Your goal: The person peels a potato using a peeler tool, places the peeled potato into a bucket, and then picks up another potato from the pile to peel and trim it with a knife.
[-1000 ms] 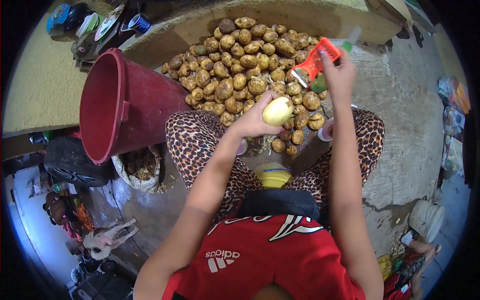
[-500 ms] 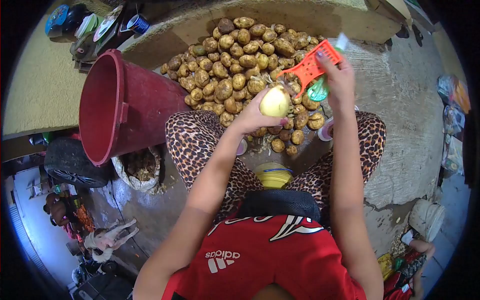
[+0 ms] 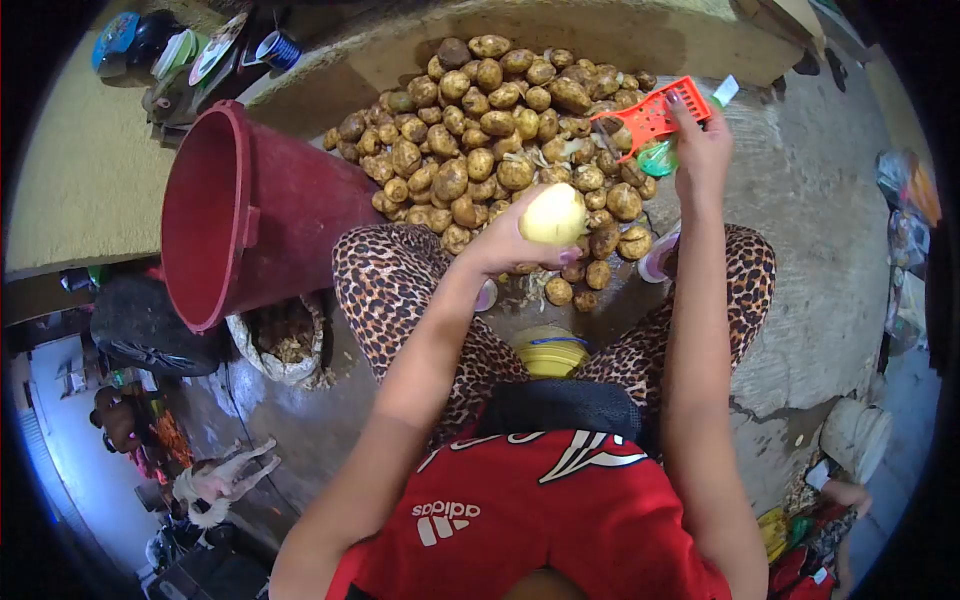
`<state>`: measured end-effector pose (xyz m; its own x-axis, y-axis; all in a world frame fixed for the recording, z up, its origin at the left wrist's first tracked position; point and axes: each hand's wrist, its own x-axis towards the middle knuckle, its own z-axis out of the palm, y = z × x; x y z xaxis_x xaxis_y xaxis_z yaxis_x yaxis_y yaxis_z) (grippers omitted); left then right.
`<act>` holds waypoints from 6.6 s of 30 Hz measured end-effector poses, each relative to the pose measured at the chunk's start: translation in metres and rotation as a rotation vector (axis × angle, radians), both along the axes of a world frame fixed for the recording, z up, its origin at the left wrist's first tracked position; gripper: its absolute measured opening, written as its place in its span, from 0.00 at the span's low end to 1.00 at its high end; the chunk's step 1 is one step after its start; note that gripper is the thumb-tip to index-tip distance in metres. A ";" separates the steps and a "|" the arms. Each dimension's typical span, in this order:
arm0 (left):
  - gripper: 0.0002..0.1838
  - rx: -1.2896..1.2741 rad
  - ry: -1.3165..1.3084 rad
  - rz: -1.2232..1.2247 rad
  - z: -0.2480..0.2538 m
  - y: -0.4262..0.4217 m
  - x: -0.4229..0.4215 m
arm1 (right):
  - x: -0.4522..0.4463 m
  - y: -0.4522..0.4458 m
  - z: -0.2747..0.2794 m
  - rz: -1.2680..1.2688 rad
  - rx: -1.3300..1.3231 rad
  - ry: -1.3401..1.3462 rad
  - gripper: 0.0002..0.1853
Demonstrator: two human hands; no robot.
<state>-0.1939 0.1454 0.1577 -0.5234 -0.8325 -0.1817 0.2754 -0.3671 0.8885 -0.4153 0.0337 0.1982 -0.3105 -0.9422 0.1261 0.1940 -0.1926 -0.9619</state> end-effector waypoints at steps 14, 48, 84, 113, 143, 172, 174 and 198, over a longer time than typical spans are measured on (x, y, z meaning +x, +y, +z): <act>0.36 0.274 0.177 0.181 -0.004 -0.007 -0.009 | 0.039 0.031 -0.005 0.096 -0.076 0.336 0.09; 0.23 0.336 0.244 0.381 -0.016 -0.013 -0.004 | 0.047 0.029 0.012 0.283 0.071 -0.077 0.11; 0.21 0.585 0.475 0.193 0.013 -0.007 -0.005 | 0.017 0.014 0.006 0.052 -0.026 0.103 0.12; 0.27 0.528 0.451 0.394 0.006 -0.010 0.006 | 0.049 0.041 0.006 0.349 0.245 -0.379 0.08; 0.28 0.454 0.357 0.282 0.002 -0.011 -0.005 | 0.058 0.050 0.012 0.321 0.034 0.260 0.15; 0.23 0.524 0.683 0.567 0.026 -0.017 0.015 | 0.067 0.041 0.017 0.255 -0.077 0.123 0.13; 0.23 0.497 0.671 0.513 0.024 -0.014 0.018 | 0.042 0.024 0.018 0.102 -0.163 0.109 0.13; 0.17 0.449 0.550 0.570 0.006 -0.023 0.020 | 0.057 0.035 0.013 0.211 -0.126 0.176 0.11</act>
<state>-0.1737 0.1221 0.1638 -0.1632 -0.9027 -0.3981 0.8638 -0.3257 0.3844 -0.3580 0.0692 0.2108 -0.0724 -0.9570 0.2811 0.0745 -0.2862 -0.9553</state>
